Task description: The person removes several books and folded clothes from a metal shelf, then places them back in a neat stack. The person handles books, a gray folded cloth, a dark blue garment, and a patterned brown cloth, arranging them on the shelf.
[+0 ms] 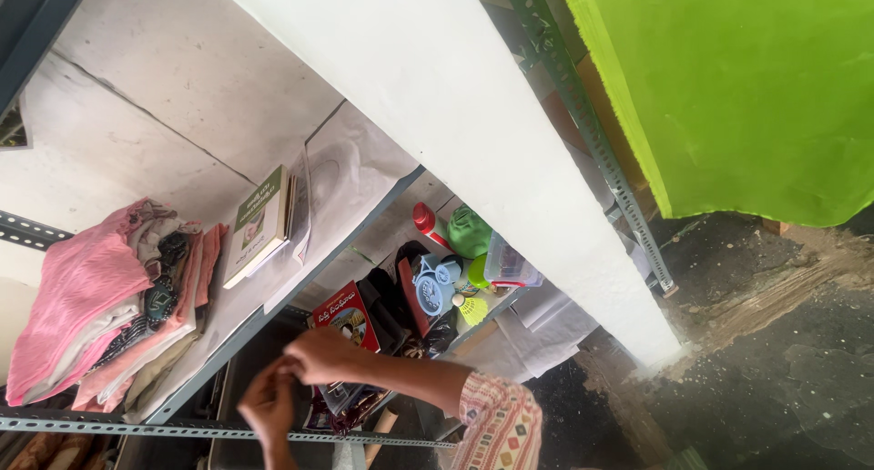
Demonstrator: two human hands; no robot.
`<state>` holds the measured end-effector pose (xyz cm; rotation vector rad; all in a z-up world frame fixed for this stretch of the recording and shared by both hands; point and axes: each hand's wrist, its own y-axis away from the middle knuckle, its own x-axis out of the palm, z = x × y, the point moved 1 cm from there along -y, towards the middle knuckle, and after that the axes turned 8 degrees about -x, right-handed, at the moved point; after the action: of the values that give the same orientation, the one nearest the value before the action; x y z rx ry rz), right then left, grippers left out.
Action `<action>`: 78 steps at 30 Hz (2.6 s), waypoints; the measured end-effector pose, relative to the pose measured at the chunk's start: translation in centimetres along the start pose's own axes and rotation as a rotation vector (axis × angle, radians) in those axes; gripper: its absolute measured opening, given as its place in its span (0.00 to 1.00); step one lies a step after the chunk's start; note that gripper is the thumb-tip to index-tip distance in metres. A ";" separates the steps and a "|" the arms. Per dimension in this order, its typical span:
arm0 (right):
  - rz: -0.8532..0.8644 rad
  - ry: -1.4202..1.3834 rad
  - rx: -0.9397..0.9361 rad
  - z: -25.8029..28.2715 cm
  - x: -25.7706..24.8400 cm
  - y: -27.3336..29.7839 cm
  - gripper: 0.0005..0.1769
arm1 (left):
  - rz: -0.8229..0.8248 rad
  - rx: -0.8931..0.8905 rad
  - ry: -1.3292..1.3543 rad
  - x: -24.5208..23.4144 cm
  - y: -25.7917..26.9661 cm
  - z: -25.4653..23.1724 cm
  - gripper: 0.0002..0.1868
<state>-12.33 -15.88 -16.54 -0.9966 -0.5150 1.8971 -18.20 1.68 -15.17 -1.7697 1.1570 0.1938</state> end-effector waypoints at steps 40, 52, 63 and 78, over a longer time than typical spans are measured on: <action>-0.434 -0.234 0.768 -10.2 4.2 5.6 0.17 | 0.068 -0.443 -0.159 7.5 7.1 4.6 0.29; 0.163 -0.698 0.555 -6.3 3.7 7.7 0.23 | 0.111 -0.661 0.682 0.0 11.4 5.3 0.33; 0.157 -0.552 0.230 4.0 -2.1 5.1 0.21 | -0.007 -0.216 0.527 -6.3 6.0 3.0 0.29; -0.503 -0.052 0.131 6.4 -17.7 -12.7 0.24 | 0.089 -0.234 0.515 -7.4 -20.5 -7.6 0.23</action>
<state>-6.13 -24.45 3.57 -0.6569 -0.5993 1.4854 -9.03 1.72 6.02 -2.0419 1.6346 -0.0873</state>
